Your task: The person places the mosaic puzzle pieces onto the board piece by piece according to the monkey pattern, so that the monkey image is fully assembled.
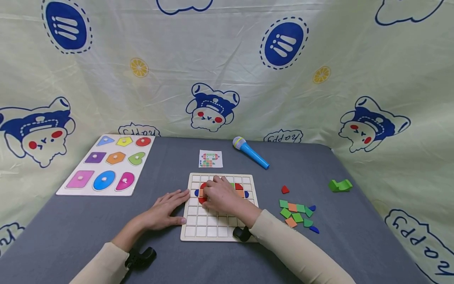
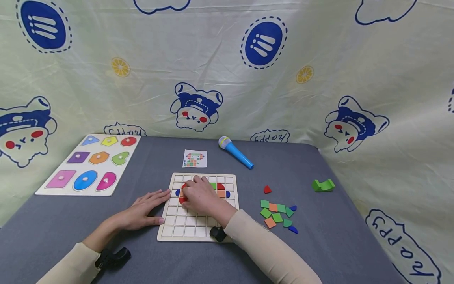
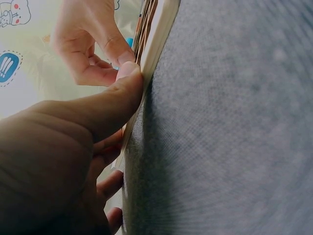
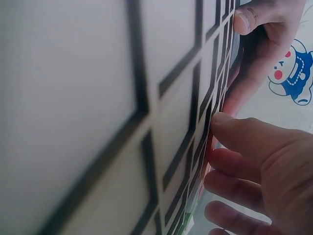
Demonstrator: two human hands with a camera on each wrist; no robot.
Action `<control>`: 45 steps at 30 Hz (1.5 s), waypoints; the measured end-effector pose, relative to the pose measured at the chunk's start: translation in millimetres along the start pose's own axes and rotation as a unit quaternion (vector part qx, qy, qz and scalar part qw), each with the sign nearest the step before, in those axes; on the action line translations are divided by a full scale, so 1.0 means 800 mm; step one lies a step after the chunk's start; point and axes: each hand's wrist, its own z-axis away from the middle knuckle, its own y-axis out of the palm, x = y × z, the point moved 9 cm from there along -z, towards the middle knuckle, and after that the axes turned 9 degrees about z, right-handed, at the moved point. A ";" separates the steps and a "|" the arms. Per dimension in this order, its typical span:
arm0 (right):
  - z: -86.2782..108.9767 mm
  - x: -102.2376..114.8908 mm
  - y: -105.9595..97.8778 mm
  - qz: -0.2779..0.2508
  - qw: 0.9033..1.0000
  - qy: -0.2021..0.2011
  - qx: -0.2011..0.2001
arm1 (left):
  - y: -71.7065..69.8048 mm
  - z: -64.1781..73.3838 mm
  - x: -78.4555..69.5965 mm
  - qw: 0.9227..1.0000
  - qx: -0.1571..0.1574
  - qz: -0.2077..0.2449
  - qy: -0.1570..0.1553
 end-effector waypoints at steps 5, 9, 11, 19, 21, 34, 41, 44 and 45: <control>0.001 -0.003 0.000 -0.003 1.000 0.014 0.004 | 0.000 -0.001 -0.001 1.000 -0.001 -0.001 0.002; 0.002 -0.005 -0.001 0.000 1.000 0.025 0.005 | 0.000 -0.001 -0.002 1.000 -0.001 -0.003 0.005; 0.003 -0.005 -0.002 0.001 1.000 0.028 0.005 | 0.000 -0.001 -0.003 1.000 -0.001 -0.003 0.005; 0.015 -0.022 -0.013 -0.022 0.999 0.042 -0.014 | 0.000 0.000 -0.005 1.000 -0.001 -0.003 0.008; 0.024 -0.034 -0.018 -0.036 0.998 0.051 -0.025 | -0.001 -0.001 -0.005 1.000 0.001 -0.003 0.006; 0.132 -0.129 -0.018 -0.044 0.985 0.148 -0.073 | 0.000 -0.001 -0.001 1.000 0.003 -0.007 0.002; 0.188 -0.167 -0.005 -0.026 0.979 0.187 -0.074 | 0.000 -0.001 -0.001 1.000 0.004 -0.006 0.006; 0.205 -0.178 0.003 -0.022 0.977 0.206 -0.056 | 0.001 -0.001 0.000 1.000 0.004 -0.008 0.008; 0.210 -0.181 0.006 -0.024 0.976 0.211 -0.049 | 0.001 -0.001 0.000 1.000 0.004 -0.008 0.008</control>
